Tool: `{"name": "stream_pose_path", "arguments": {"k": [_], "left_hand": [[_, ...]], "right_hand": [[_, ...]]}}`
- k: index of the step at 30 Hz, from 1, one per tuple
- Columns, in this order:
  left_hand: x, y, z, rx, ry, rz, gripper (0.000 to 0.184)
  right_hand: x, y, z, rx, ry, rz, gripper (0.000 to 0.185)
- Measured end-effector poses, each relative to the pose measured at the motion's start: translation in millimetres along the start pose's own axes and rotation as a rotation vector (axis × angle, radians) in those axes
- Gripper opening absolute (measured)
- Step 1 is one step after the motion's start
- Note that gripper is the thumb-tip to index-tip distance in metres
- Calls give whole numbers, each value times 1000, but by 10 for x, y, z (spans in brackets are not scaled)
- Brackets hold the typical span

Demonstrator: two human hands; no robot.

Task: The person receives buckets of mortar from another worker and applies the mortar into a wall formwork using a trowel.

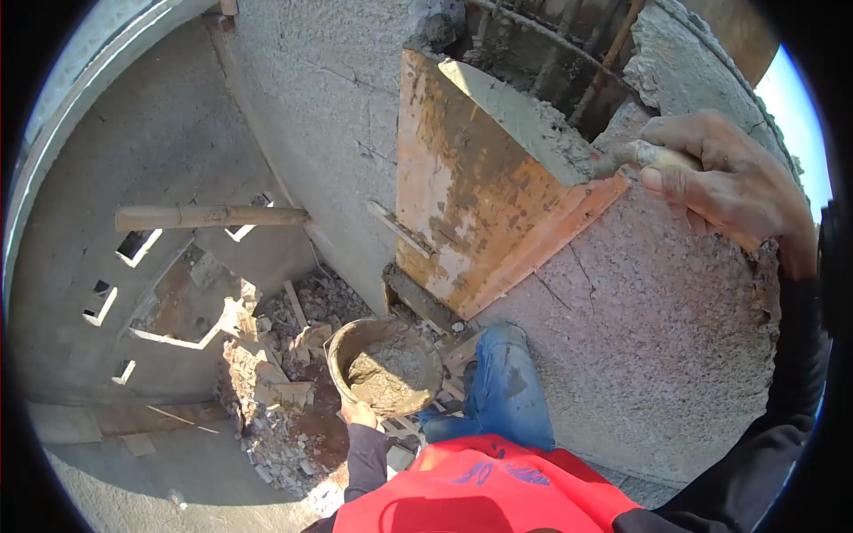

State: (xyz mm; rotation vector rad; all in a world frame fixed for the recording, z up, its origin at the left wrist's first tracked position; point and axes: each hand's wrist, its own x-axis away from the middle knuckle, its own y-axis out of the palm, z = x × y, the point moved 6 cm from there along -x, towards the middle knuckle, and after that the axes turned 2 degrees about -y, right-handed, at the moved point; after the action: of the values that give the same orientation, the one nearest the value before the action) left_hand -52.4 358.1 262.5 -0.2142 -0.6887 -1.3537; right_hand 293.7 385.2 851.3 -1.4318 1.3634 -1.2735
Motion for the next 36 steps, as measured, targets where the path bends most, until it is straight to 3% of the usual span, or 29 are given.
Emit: {"name": "stream_pose_path", "arguments": {"k": [2, 4, 6, 7, 8, 9, 12, 15, 17, 19, 21, 22, 25, 31, 32, 33, 36], "left_hand": [[98, 109, 108, 12, 16, -17, 60], [251, 225, 258, 13, 24, -26, 60], [306, 237, 242, -29, 94, -30, 58], [374, 301, 306, -63, 114, 15, 57], [336, 139, 192, -398, -16, 6, 58], [374, 230, 266, -504, 327, 26, 68], [517, 278, 338, -615, 220, 29, 62], [727, 473, 511, -483, 255, 31, 55], [757, 377, 435, -670, 333, 74, 58], [751, 327, 452, -419, 277, -46, 59], [826, 288, 474, -372, 207, -47, 59], [808, 285, 497, -305, 161, -53, 60], [820, 166, 627, -227, 168, -16, 58], [792, 81, 537, 100, 6, 34, 61], [777, 61, 531, 65, 77, 20, 44], [783, 131, 600, 98, 4, 27, 60], [762, 342, 657, 397, 48, -38, 64]], "right_hand": [[3, 429, -56, 134, -183, 52, 26], [-78, 1094, -58, -18, -41, -126, 22], [-194, 1965, 35, 113, -296, 58, 19], [-266, 2445, 129, 254, -346, 24, 16], [-338, 2911, 177, 382, -410, -2, 14], [-408, 3335, 181, 412, -401, -79, 13], [-598, 4258, 107, 475, -461, -222, 12], [-487, 5120, -100, 271, -556, -345, 14], [-346, 5392, -121, 87, -521, -346, 17], [-288, 5398, -220, -90, -476, -364, 21], [-216, 5397, -379, -251, -418, -464, 29], [-192, 5258, -446, -385, -483, -392, 33], [-138, 5166, -384, -392, -340, -444, 33], [-171, 4202, -258, -292, -403, -361, 26], [-192, 4001, -233, -295, -422, -332, 25], [-191, 3813, -203, -270, -458, -306, 26], [-139, 2960, -283, -189, -529, -288, 30]]}}
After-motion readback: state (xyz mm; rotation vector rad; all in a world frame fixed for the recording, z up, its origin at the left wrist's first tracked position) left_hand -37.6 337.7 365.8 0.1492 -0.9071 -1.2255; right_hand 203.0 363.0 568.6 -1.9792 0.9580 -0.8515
